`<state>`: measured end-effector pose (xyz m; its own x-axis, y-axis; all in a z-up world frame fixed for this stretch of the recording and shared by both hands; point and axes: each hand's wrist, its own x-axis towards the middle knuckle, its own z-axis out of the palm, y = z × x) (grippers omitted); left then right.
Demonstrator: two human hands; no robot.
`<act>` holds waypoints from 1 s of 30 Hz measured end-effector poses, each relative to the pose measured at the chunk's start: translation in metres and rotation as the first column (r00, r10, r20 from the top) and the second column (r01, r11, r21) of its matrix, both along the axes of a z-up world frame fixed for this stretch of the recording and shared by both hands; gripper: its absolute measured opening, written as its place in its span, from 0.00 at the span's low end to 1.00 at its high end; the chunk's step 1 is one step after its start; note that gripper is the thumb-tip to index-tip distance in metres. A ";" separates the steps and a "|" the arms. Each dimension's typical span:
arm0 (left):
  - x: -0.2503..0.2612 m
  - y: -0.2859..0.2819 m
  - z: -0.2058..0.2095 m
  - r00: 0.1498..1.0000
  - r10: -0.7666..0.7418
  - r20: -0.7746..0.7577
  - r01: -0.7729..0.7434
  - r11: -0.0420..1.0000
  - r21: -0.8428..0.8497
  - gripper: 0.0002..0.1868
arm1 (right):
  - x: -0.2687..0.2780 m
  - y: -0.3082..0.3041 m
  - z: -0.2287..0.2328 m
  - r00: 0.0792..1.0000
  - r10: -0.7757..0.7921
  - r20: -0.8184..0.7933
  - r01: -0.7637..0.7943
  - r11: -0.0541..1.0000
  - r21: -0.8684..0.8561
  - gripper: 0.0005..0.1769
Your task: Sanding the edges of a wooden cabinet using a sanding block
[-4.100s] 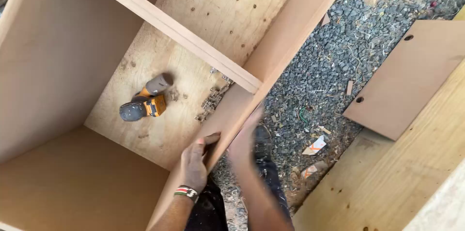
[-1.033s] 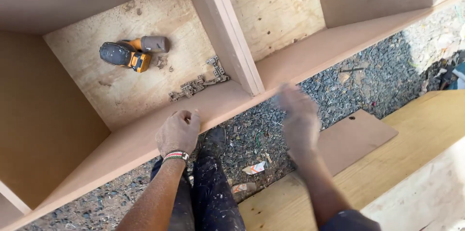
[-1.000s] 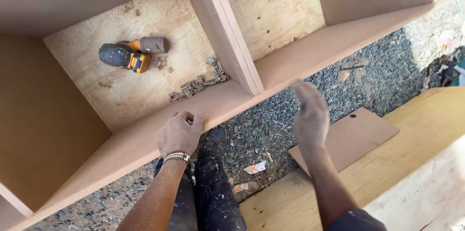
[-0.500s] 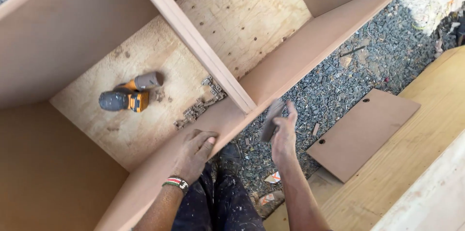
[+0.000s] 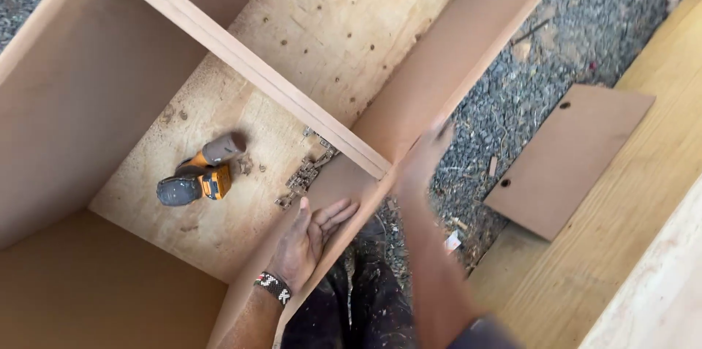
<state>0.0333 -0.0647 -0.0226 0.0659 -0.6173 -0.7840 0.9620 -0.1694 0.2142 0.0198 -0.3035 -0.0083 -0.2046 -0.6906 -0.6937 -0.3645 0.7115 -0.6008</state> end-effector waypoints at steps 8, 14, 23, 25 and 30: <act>0.005 0.002 -0.008 0.988 0.068 -0.141 -0.070 0.997 -0.015 0.69 | -0.071 0.212 0.006 0.972 0.126 0.200 -0.118 0.992 -0.052 0.56; 0.007 0.012 0.003 0.997 -0.068 0.028 0.068 0.998 0.006 0.61 | -0.009 -0.024 -0.024 0.985 0.165 -0.054 -0.174 0.948 -0.266 0.52; 0.018 0.014 -0.001 0.973 0.120 -0.198 -0.112 0.992 0.049 0.67 | -0.096 0.213 0.024 0.733 0.645 -0.216 -0.630 0.764 0.140 0.67; 0.013 0.007 0.006 0.981 0.127 -0.148 -0.116 0.990 0.079 0.65 | -0.086 0.155 0.010 0.693 0.666 -0.277 -0.708 0.701 -0.086 0.65; 0.005 -0.009 0.030 0.997 0.080 -0.006 -0.078 0.983 0.165 0.55 | -0.085 0.069 -0.025 0.589 0.758 -0.280 -0.799 0.494 -0.344 0.70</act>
